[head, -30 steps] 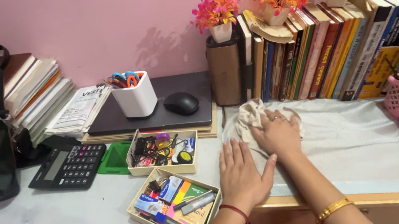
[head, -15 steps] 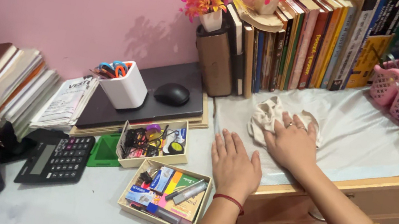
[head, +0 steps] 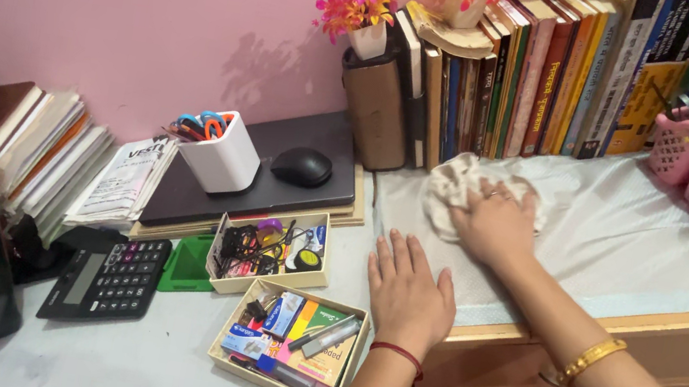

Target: The person wipes a desk surface and several small objects using a white cloth. They clean a green plastic case, a small box containing stationery, and a pink basket holding a toothbrush and other items. The person moves these items aside to wipe the underlying surface and then returns them to the desk.

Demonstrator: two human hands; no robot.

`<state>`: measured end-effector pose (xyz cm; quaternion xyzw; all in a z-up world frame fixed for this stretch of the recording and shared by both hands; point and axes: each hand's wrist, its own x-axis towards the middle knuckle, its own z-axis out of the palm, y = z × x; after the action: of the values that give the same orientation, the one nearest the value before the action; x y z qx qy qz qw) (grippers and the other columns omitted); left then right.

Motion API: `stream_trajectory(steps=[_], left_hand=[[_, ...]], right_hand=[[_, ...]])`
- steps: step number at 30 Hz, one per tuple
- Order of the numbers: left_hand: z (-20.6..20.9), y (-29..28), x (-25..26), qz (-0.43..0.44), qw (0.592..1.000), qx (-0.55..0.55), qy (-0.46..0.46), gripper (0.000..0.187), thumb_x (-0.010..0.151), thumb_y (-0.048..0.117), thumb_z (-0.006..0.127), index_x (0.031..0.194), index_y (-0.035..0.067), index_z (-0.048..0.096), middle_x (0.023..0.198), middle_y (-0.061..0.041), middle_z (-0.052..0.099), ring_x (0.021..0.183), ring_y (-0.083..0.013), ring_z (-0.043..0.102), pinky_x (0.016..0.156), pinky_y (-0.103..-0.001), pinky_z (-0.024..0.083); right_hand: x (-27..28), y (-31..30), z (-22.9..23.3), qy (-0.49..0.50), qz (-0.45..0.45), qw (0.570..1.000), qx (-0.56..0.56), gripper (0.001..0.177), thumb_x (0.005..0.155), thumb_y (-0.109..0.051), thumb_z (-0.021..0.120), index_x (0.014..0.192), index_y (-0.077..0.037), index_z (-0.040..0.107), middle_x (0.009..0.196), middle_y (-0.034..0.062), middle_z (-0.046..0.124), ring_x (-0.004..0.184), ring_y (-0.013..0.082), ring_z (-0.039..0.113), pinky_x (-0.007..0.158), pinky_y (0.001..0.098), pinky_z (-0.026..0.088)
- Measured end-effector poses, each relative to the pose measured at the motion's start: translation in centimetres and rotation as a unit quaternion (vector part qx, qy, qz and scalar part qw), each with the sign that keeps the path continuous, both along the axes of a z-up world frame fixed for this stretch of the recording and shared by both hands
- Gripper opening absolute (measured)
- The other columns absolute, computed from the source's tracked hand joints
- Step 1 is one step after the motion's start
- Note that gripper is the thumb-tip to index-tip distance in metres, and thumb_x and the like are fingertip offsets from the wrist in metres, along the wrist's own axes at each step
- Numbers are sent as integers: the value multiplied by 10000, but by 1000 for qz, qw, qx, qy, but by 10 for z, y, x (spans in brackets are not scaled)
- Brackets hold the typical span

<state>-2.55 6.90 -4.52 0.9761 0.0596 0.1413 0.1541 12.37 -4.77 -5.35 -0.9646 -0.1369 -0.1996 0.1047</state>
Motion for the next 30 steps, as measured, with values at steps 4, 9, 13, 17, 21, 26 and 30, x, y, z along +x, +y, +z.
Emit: stream_trajectory(steps=[4, 9, 13, 17, 21, 26, 30], left_hand=[[-3, 0, 2, -2, 1000, 1, -9, 749, 986, 428, 430, 1522, -77, 294, 1625, -281, 202, 1523, -426, 126, 1218, -519, 37], [-2, 0, 2, 3, 1000, 5, -2, 755, 980, 435, 438, 1523, -71, 297, 1630, -275, 203, 1522, -423, 134, 1221, -519, 46], [7, -2, -2, 10, 1000, -3, 7, 756, 967, 435, 447, 1519, -56, 291, 1630, -255, 202, 1522, -404, 133, 1216, -522, 43], [14, -8, -6, 22, 1000, -3, -1, 722, 953, 406, 474, 1495, -54, 348, 1614, -262, 232, 1516, -397, 153, 1212, -530, 60], [8, -11, 2, -25, 997, -35, -70, 648, 971, 338, 472, 1465, -79, 435, 1602, -246, 324, 1525, -365, 233, 1245, -509, 103], [-8, -10, 13, -48, 996, -20, -70, 612, 951, 279, 474, 1438, -91, 445, 1597, -262, 329, 1519, -367, 235, 1226, -502, 107], [-12, -6, 12, -48, 995, -6, -85, 673, 943, 299, 481, 1458, -127, 390, 1590, -275, 325, 1512, -358, 239, 1220, -491, 108]], right_hand=[[18, -34, 1, -7, -37, 999, 28, 538, 968, -532, 459, 1355, -215, 658, 1503, 139, 524, 1373, 361, 489, 1165, 644, 203], [11, -67, -2, -15, -80, 996, 29, 514, 959, -504, 477, 1328, -210, 681, 1517, 144, 533, 1398, 368, 493, 1151, 660, 225], [-6, -74, -7, -37, -82, 996, 21, 503, 955, -487, 487, 1310, -194, 690, 1512, 163, 539, 1386, 382, 500, 1145, 650, 242], [-30, -72, -7, -57, -54, 997, 0, 502, 954, -462, 494, 1302, -155, 688, 1499, 172, 545, 1382, 379, 504, 1145, 608, 281], [-63, -59, -6, -19, -10, 999, -44, 495, 921, -476, 520, 1225, -126, 692, 1506, 132, 535, 1406, 338, 489, 1153, 581, 293], [-69, -36, -11, -40, 98, 994, -28, 486, 873, -434, 565, 1222, -118, 686, 1491, 153, 533, 1375, 365, 492, 1127, 579, 298], [-44, -23, -7, -30, 107, 994, -7, 532, 887, -455, 562, 1289, -120, 657, 1497, 152, 526, 1373, 391, 477, 1111, 635, 282]])
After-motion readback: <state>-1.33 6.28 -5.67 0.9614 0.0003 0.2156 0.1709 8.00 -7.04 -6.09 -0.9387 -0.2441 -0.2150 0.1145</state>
